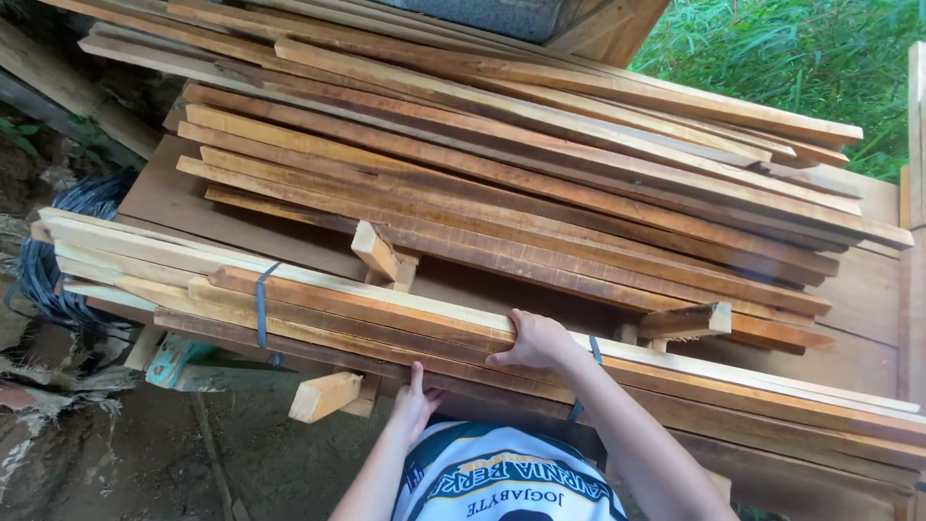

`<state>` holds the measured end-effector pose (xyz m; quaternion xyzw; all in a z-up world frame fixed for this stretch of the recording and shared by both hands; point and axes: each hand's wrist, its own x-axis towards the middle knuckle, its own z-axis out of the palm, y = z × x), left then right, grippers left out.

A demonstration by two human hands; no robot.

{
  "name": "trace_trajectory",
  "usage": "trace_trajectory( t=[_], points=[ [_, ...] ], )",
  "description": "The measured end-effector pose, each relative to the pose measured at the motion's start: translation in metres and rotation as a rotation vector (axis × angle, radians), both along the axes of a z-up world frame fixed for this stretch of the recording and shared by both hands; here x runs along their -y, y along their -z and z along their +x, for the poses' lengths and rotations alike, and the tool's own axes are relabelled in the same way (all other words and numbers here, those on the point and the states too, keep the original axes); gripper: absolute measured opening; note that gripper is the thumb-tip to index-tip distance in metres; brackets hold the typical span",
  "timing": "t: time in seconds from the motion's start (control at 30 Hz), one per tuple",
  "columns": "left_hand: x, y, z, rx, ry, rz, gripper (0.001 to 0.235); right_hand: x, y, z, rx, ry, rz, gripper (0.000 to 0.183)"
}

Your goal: The person bundles wooden planks using black plastic ties. They wrap the ties around stacks of planks, pull them tight, and secure them with knots. The person then lifts the tied bundles and places them on a nearby wooden surface.

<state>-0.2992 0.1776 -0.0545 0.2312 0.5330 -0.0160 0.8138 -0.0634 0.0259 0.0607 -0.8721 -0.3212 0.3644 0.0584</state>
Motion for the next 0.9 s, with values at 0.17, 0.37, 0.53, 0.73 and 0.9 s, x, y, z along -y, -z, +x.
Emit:
trace_trajectory(
  t=[0.17,0.37,0.53,0.73,0.9],
  points=[
    [-0.006,-0.025,-0.012,0.064,0.086,0.028,0.087,0.007,-0.007,-0.025,0.149,-0.063,0.005,0.097],
    [0.006,-0.050,-0.010,0.150,0.030,-0.079,0.068,0.014,-0.008,-0.034,0.238,-0.066,0.089,0.097],
    [0.007,0.005,-0.017,0.266,-0.099,-0.189,0.022,0.024,-0.013,-0.055,0.342,-0.069,0.148,0.095],
    [0.006,0.058,-0.026,0.141,-0.101,-0.161,0.049,0.040,-0.013,-0.099,0.403,-0.094,0.233,0.081],
    [-0.009,0.010,-0.009,-0.051,0.625,0.189,0.038,0.044,0.004,-0.104,0.360,-0.096,0.131,0.086]
  ],
)
